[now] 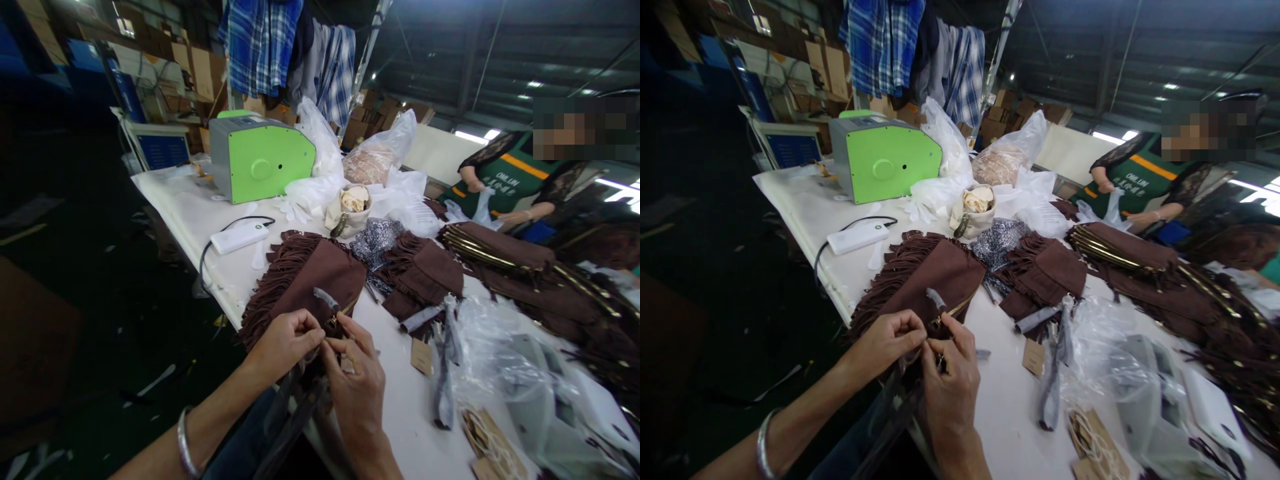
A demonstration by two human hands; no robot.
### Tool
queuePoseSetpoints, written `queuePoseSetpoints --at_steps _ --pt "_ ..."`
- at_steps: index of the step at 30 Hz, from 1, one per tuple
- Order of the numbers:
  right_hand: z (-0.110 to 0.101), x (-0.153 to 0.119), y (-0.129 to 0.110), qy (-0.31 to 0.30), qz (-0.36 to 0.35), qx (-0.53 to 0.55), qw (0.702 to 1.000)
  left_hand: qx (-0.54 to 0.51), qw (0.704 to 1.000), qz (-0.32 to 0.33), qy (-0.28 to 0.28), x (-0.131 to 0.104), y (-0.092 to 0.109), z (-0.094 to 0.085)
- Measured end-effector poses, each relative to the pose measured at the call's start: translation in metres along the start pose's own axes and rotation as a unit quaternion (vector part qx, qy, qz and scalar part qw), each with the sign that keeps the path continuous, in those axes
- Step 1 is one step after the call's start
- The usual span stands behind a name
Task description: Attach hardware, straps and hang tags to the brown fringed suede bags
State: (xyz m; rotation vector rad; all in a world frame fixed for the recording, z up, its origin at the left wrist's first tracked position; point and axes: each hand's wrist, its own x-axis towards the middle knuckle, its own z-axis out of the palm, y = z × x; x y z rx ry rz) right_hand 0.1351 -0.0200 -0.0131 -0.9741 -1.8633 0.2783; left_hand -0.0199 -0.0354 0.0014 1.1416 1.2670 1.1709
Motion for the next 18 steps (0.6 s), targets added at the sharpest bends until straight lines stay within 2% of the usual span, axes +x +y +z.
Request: queuePoseSetpoints --at_steps 5,7,9,13,16,18 --pt "-0.005 -0.004 0.004 -0.024 -0.015 0.021 0.999 0.078 0.997 0.015 0.012 -0.002 0.011 0.001" --pt "-0.011 -0.003 0.004 -0.055 0.015 0.038 0.998 0.13 0.99 0.049 0.028 -0.005 0.016 0.002" --pt "-0.018 0.0 0.005 -0.085 0.08 0.062 0.991 0.155 0.984 0.079 0.041 -0.007 0.02 0.005" --pt "-0.04 0.008 0.01 -0.16 0.213 0.127 0.955 0.072 0.995 0.067 0.034 -0.006 0.02 0.012" --pt "-0.061 0.011 0.014 -0.229 0.247 0.138 0.931 -0.051 0.998 0.021 0.002 -0.004 0.019 0.016" --pt "-0.075 0.012 0.016 -0.252 0.25 0.124 0.927 -0.083 0.996 0.013 -0.009 -0.005 0.019 0.017"
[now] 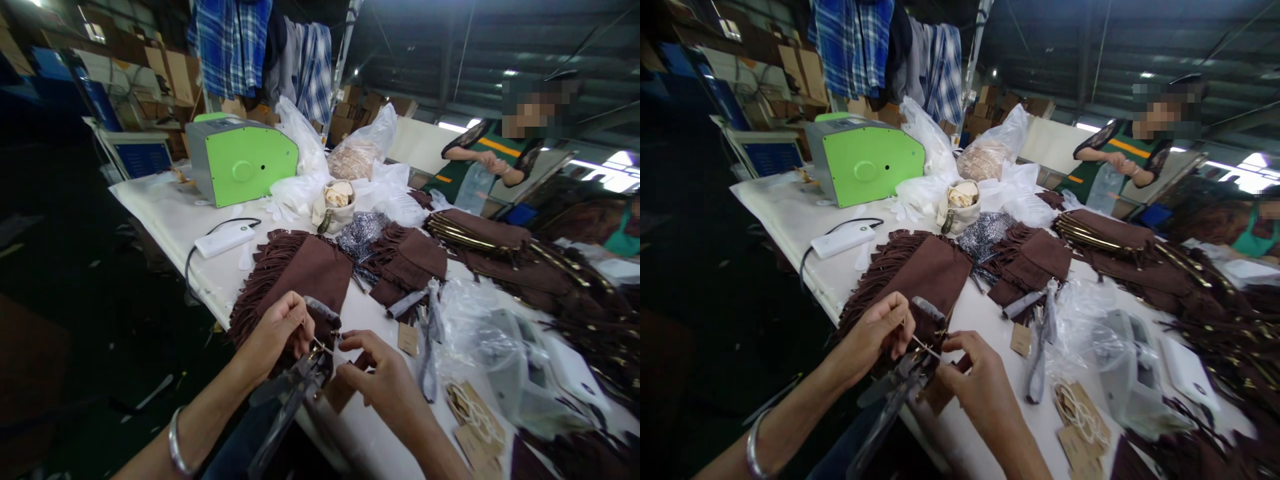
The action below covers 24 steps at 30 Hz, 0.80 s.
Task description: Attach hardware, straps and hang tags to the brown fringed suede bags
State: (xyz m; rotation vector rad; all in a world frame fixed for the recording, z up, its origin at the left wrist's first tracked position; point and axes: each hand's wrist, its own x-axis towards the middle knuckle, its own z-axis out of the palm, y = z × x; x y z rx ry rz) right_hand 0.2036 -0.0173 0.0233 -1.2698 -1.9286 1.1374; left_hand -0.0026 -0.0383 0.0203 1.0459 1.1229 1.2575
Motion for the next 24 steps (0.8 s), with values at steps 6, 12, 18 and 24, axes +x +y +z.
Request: queuePoseSetpoints --at_steps 6,12,18,24 --pt "-0.016 -0.006 -0.005 -0.049 -0.055 -0.178 0.981 0.402 0.909 0.101 -0.045 -0.008 -0.001 0.007" --pt "-0.01 0.01 -0.017 -0.094 -0.055 -0.253 0.961 0.6 0.789 0.116 -0.06 -0.013 0.001 0.01" --pt "-0.013 0.011 -0.023 -0.097 -0.054 -0.044 0.993 0.521 0.844 0.12 -0.044 -0.015 0.011 0.0" --pt "0.007 0.003 -0.008 -0.136 0.087 0.345 0.925 0.33 0.936 0.118 -0.024 -0.013 0.014 -0.004"
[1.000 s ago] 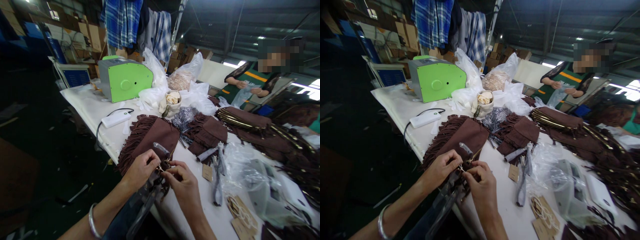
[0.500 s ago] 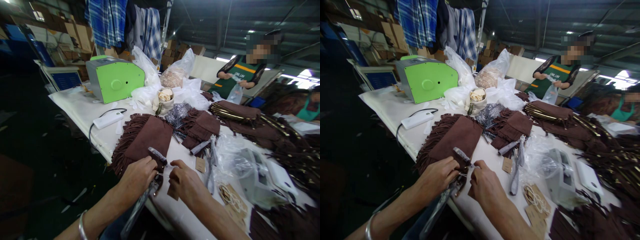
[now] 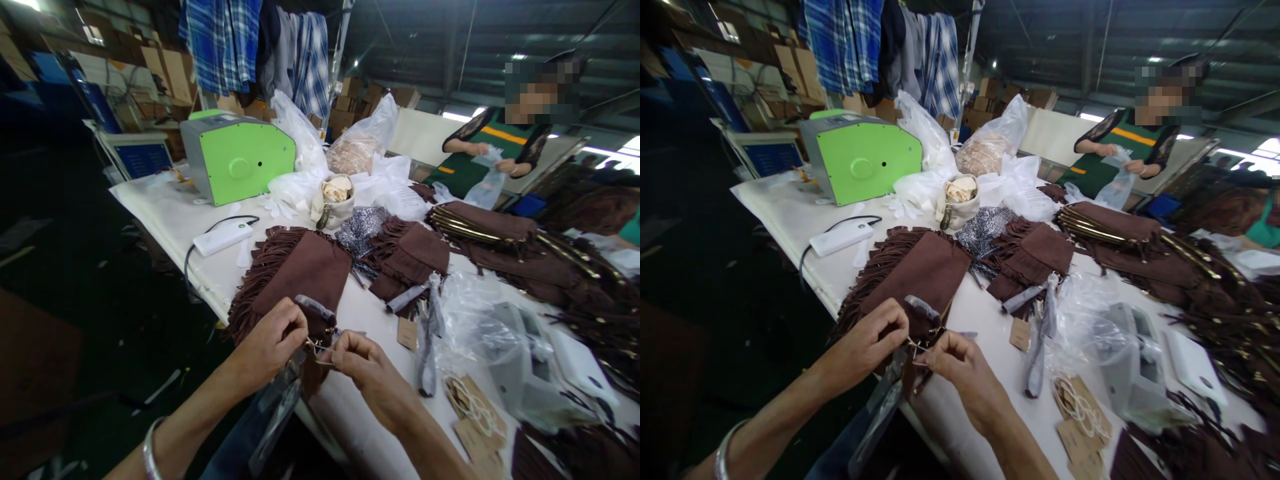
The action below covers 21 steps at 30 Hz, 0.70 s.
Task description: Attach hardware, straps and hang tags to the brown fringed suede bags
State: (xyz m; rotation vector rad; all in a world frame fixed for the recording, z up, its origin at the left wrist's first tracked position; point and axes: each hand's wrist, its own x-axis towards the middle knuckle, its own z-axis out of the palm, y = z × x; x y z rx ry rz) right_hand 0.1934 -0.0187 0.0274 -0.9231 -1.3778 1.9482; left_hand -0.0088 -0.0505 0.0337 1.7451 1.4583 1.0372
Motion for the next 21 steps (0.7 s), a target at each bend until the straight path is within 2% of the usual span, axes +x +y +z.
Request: queuePoseSetpoints --at_steps 4,6,9,12,16,21 --pt "0.003 0.001 0.018 0.059 -0.026 0.114 0.991 -0.109 0.994 -0.02 -0.002 -0.004 -0.006 0.0" --pt "0.004 0.002 0.024 0.073 -0.02 0.143 0.987 -0.183 0.981 -0.057 -0.007 -0.007 -0.008 0.003" --pt "0.01 0.004 0.032 0.08 0.004 0.186 0.979 -0.308 0.942 -0.131 -0.038 -0.012 -0.008 0.008" --pt "0.021 0.005 0.042 0.108 0.006 0.216 0.97 -0.401 0.905 -0.139 -0.039 -0.015 -0.004 0.011" --pt "0.034 0.003 0.054 0.161 -0.037 0.178 0.97 -0.494 0.864 -0.102 0.0 -0.017 -0.003 0.013" --pt "0.029 -0.009 0.054 0.231 -0.094 0.088 0.964 -0.52 0.844 -0.11 0.073 -0.019 -0.009 0.016"
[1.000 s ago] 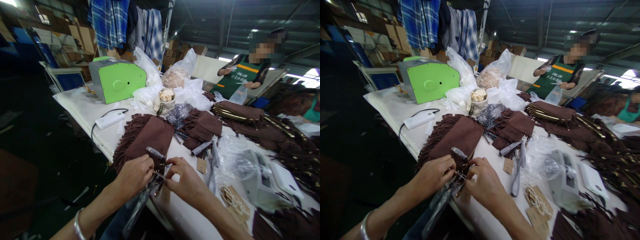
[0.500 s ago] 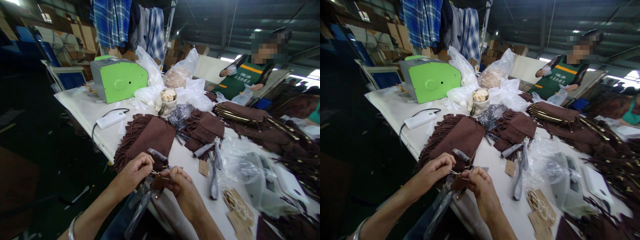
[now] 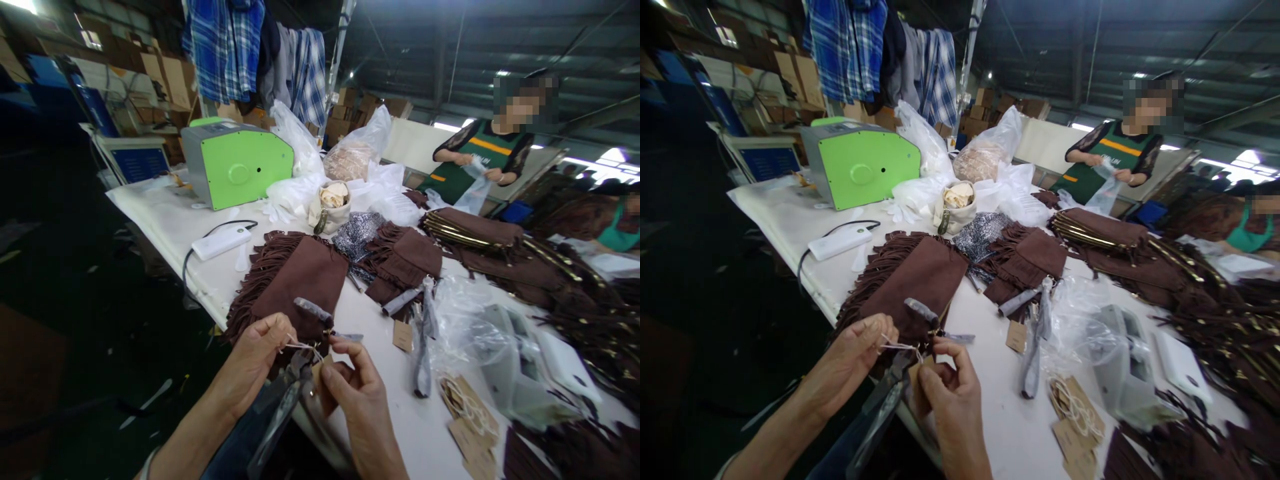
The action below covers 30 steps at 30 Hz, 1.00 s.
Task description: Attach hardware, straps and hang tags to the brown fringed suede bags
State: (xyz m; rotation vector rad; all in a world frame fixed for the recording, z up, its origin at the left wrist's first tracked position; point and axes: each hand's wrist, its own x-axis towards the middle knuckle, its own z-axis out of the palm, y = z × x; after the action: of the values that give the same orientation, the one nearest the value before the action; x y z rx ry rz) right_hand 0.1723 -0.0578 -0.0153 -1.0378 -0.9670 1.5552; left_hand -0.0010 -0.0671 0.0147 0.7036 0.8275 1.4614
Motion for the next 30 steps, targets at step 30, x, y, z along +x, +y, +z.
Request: queuePoseSetpoints --at_steps 30 --pt "0.019 0.026 -0.033 -0.047 -0.112 -0.135 0.983 0.387 0.902 0.18 0.063 -0.035 -0.029 0.005"
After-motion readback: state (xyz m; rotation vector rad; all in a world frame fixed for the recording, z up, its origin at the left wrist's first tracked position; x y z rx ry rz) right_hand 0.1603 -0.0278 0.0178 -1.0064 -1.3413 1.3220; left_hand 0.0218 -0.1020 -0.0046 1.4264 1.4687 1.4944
